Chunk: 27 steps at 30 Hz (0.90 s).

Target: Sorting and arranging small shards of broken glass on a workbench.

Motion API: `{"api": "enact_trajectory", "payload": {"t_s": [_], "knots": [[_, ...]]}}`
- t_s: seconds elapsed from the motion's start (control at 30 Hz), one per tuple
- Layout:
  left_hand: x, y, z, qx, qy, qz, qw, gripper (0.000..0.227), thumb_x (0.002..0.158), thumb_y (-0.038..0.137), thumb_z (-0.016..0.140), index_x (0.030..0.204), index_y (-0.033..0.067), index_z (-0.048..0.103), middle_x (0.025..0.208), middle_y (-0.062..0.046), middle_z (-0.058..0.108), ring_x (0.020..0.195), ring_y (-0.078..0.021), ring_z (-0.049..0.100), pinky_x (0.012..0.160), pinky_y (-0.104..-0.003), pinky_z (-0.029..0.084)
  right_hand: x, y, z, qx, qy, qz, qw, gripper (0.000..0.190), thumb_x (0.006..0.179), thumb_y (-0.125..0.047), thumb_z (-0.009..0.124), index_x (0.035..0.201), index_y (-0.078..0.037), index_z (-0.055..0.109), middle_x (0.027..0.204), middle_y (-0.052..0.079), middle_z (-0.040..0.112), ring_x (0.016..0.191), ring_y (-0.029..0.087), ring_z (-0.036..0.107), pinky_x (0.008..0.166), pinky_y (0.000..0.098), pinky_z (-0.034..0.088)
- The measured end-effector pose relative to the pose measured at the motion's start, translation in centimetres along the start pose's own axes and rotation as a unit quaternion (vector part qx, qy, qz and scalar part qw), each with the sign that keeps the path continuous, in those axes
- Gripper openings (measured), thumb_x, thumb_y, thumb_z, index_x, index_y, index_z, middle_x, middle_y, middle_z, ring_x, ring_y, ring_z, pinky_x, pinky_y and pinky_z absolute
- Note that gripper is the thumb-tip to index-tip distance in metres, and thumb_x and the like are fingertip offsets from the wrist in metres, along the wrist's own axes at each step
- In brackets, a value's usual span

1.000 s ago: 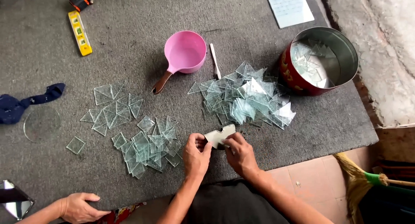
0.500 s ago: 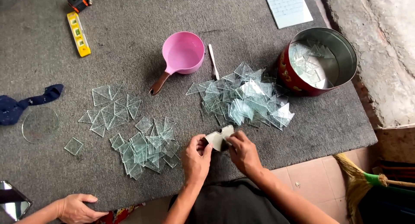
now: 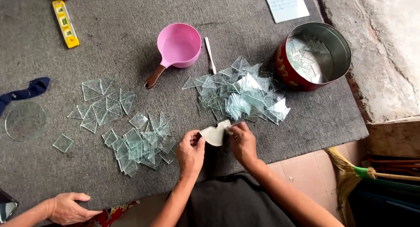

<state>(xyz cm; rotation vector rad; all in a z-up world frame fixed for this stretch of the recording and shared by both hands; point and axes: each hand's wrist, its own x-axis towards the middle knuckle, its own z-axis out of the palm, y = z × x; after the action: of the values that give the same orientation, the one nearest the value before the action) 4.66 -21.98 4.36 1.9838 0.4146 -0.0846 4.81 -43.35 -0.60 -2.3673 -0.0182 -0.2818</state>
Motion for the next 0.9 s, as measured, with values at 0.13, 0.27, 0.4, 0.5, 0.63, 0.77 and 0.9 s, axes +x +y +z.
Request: {"api": "enact_trajectory", "payload": {"t_s": [0.13,0.27,0.4,0.5,0.63,0.77,0.9], "knots": [[-0.7,1.2,-1.1,0.019,-0.018,-0.005,1.000,0.025,0.092,0.012,0.082,0.116,0.0040,0.081,0.093,-0.017,0.084,0.084,-0.0308,0.084,0.070,-0.039,0.071,-0.8,-4.4,-1.5,0.037,-0.053,-0.022,0.998,0.017,0.093,-0.006,0.076,0.108,-0.011,0.083,0.101,0.006,0.075,0.083,0.037,0.080,0.068,0.0478,0.066],[0.0,1.1,-0.6,-0.004,-0.020,-0.001,1.000,0.025,0.091,0.011,0.082,0.115,0.0050,0.081,0.093,-0.016,0.084,0.082,-0.0279,0.084,0.069,-0.036,0.070,1.2,-4.4,-2.8,0.165,-0.069,0.101,0.979,0.013,0.101,-0.009,0.077,0.111,-0.007,0.085,0.087,0.012,0.078,0.073,0.028,0.079,0.066,0.0385,0.065],[-0.6,1.6,-1.0,-0.004,-0.038,0.007,0.999,0.025,0.091,0.009,0.083,0.115,0.0035,0.080,0.093,-0.018,0.084,0.081,-0.0285,0.084,0.069,-0.036,0.070,1.7,-5.5,-3.5,0.389,-0.033,0.366,0.845,0.020,0.109,-0.016,0.068,0.115,0.003,0.069,0.081,0.019,0.075,0.062,0.022,0.074,0.054,0.0312,0.061],[-0.6,1.6,-1.0,-0.013,-0.048,0.018,0.999,0.023,0.091,0.007,0.080,0.114,0.0020,0.079,0.094,-0.020,0.083,0.081,-0.0297,0.083,0.067,-0.036,0.069,1.0,-5.1,-2.0,0.377,-0.103,0.341,0.855,0.020,0.106,-0.015,0.074,0.109,0.004,0.073,0.071,0.020,0.073,0.054,0.023,0.071,0.048,0.0338,0.058],[-0.7,1.7,-1.1,-0.002,-0.053,0.033,0.998,0.024,0.091,0.007,0.081,0.114,0.0011,0.077,0.094,-0.024,0.082,0.082,-0.0352,0.084,0.066,-0.038,0.069,1.4,-2.6,-1.5,0.333,-0.111,0.343,0.872,0.023,0.103,-0.014,0.076,0.110,0.008,0.075,0.068,0.020,0.073,0.049,0.022,0.068,0.044,0.0335,0.053],[-0.4,2.1,-1.2,-0.005,-0.055,0.030,0.998,0.021,0.092,0.006,0.080,0.112,0.0009,0.077,0.094,-0.023,0.081,0.082,-0.0341,0.084,0.066,-0.037,0.069,1.5,-4.6,-2.3,0.330,-0.086,0.364,0.867,0.022,0.102,-0.008,0.074,0.113,0.012,0.075,0.070,0.020,0.072,0.050,0.018,0.061,0.043,0.0298,0.048],[0.4,0.0,-0.6,0.001,-0.047,0.027,0.999,0.023,0.093,0.004,0.079,0.115,-0.0011,0.076,0.097,-0.028,0.081,0.085,-0.0393,0.083,0.066,-0.040,0.069,1.8,-3.0,-1.0,0.334,-0.098,0.363,0.865,0.020,0.100,-0.008,0.079,0.108,0.010,0.076,0.067,0.019,0.071,0.047,0.017,0.060,0.042,0.0284,0.045]]}}
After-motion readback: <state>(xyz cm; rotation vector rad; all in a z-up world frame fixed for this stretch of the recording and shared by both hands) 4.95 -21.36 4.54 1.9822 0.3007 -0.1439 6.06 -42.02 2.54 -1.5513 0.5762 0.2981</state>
